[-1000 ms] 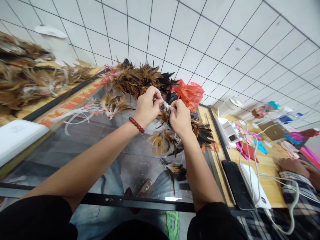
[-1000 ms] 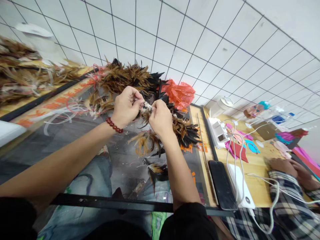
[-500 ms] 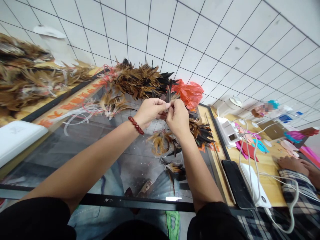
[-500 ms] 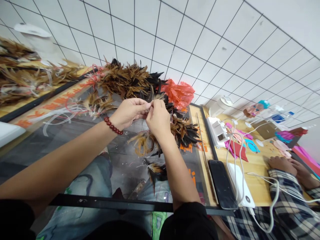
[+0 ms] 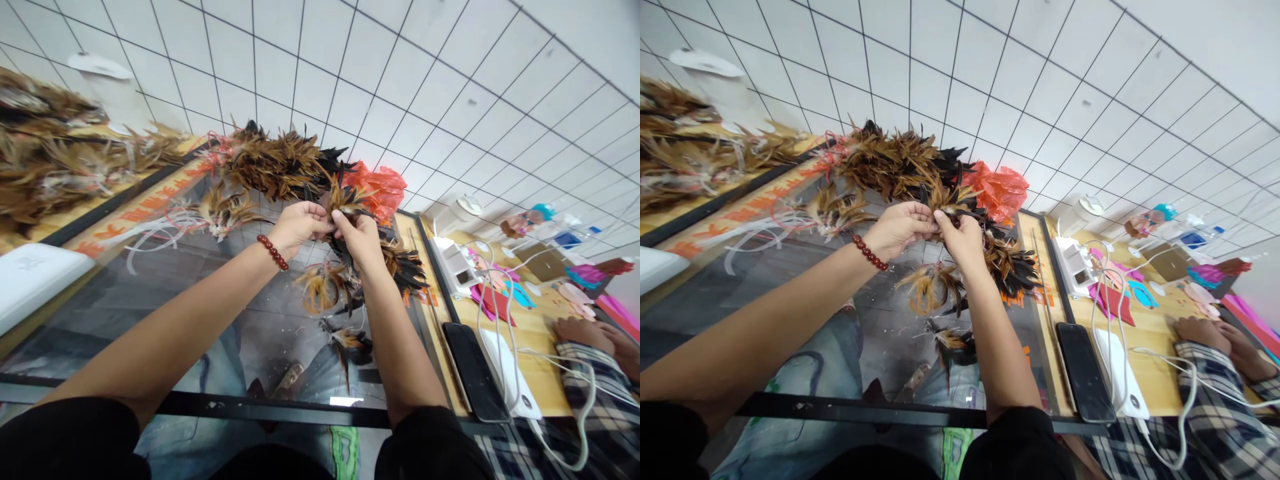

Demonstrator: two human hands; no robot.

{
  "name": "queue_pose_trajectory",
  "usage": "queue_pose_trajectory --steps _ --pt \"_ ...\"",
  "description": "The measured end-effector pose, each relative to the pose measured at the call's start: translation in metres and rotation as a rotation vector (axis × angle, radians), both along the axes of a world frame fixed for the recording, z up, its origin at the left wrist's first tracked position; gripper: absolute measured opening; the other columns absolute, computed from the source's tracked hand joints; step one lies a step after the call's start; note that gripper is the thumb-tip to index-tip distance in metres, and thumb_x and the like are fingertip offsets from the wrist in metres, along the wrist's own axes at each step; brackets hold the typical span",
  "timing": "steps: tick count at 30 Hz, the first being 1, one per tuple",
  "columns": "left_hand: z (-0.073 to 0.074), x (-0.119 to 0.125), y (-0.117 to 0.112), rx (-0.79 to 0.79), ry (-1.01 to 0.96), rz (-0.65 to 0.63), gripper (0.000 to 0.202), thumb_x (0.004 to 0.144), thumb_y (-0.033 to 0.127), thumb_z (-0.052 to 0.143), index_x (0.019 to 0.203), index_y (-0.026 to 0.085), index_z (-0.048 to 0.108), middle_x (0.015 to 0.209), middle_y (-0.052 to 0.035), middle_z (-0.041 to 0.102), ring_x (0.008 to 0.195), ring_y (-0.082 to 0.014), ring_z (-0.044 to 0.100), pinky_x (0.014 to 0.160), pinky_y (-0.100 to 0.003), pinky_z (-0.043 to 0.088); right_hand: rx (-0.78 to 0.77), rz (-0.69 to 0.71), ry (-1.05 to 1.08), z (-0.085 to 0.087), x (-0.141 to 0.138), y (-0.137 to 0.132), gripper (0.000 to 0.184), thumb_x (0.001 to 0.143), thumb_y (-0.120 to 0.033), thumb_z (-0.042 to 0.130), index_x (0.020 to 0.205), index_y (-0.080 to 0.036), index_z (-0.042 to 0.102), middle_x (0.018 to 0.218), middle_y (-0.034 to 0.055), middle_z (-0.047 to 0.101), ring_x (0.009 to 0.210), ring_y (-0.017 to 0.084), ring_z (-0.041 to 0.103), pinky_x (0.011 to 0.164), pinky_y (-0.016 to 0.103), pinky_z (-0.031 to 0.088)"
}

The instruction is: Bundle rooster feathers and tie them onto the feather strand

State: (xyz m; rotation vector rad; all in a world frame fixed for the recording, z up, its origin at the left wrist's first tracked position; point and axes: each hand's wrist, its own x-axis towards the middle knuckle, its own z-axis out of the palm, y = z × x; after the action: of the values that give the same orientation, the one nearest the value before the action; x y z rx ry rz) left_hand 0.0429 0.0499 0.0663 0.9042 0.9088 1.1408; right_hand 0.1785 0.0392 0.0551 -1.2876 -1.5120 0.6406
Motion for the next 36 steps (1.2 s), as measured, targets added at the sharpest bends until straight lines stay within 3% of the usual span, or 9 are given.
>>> queue_pose_trajectory --steps 3,8,12,20,24,28,31,36 --pt "-0.008 0.005 0.0 0.024 0.036 -0.097 0.031 0.053 0.009 0.084 0.066 0.012 0.057 0.055 0.0031 0.058 0.051 -0.0083 0.056 0.056 -0.023 0.047 0.024 -0.058 0.024 -0.004 0.002 0.003 0.026 0.08 -0.043 0.06 0.079 -0.017 0.065 0.071 0.0031 0.066 0.07 0.017 0.062 0.069 0.03 0.05" --pt "-0.018 0.01 -0.002 0.096 0.106 -0.184 0.017 0.07 0.02 0.077 0.064 0.01 0.064 0.057 -0.001 0.062 0.054 -0.009 0.058 0.058 -0.023 0.047 0.083 -0.118 -0.097 -0.005 0.005 0.005 0.018 0.079 -0.035 0.059 0.077 -0.018 0.065 0.085 0.0059 0.069 0.084 0.02 0.063 0.082 0.035 0.05" --pt "-0.027 0.003 -0.003 0.108 0.073 -0.253 0.018 0.072 0.024 0.075 0.066 0.01 0.065 0.061 -0.0032 0.065 0.058 -0.0109 0.061 0.061 -0.024 0.05 0.064 -0.115 -0.1 -0.006 0.004 0.005 0.014 0.077 -0.032 0.059 0.076 -0.019 0.064 0.081 0.0046 0.068 0.078 0.019 0.061 0.08 0.034 0.05" --pt "-0.047 -0.032 -0.011 0.031 0.037 -0.103 0.03 0.055 0.027 0.087 0.07 0.011 0.067 0.07 -0.0058 0.07 0.063 -0.0128 0.064 0.063 -0.025 0.052 -0.006 0.046 -0.004 -0.005 -0.001 0.002 0.023 0.078 -0.038 0.061 0.088 -0.019 0.067 0.084 0.0008 0.068 0.071 0.013 0.058 0.071 0.027 0.048" --pt "-0.055 -0.039 -0.019 0.034 -0.049 -0.164 0.031 0.056 0.03 0.086 0.068 0.01 0.065 0.065 -0.0053 0.068 0.056 -0.0109 0.061 0.058 -0.024 0.05 -0.09 0.111 -0.069 -0.013 -0.01 -0.003 0.024 0.077 -0.038 0.063 0.089 -0.018 0.067 0.078 -0.0005 0.066 0.069 0.012 0.057 0.07 0.025 0.048" --pt "-0.061 -0.04 -0.025 0.113 0.048 -0.258 0.029 0.058 0.029 0.085 0.073 0.011 0.067 0.06 -0.0032 0.066 0.052 -0.0104 0.059 0.055 -0.022 0.049 -0.114 0.232 -0.037 -0.02 -0.02 -0.004 0.021 0.076 -0.037 0.065 0.086 -0.018 0.068 0.075 -0.0019 0.066 0.07 0.012 0.057 0.07 0.024 0.047" --pt "-0.062 -0.041 -0.026 0.105 0.076 -0.283 0.029 0.06 0.03 0.085 0.075 0.01 0.07 0.066 -0.0068 0.069 0.057 -0.0123 0.063 0.058 -0.023 0.051 -0.156 0.266 0.088 -0.017 -0.019 -0.003 0.014 0.075 -0.031 0.065 0.08 -0.018 0.067 0.071 -0.0029 0.065 0.065 0.01 0.057 0.067 0.023 0.046" --pt "-0.059 -0.042 -0.027 -0.024 -0.071 -0.338 0.028 0.07 0.033 0.079 0.08 0.009 0.07 0.081 -0.0146 0.073 0.068 -0.0165 0.068 0.061 -0.025 0.054 -0.184 0.299 0.212 -0.011 -0.011 -0.004 0.013 0.068 -0.028 0.069 0.074 -0.017 0.065 0.065 -0.004 0.064 0.059 0.009 0.054 0.063 0.023 0.046"
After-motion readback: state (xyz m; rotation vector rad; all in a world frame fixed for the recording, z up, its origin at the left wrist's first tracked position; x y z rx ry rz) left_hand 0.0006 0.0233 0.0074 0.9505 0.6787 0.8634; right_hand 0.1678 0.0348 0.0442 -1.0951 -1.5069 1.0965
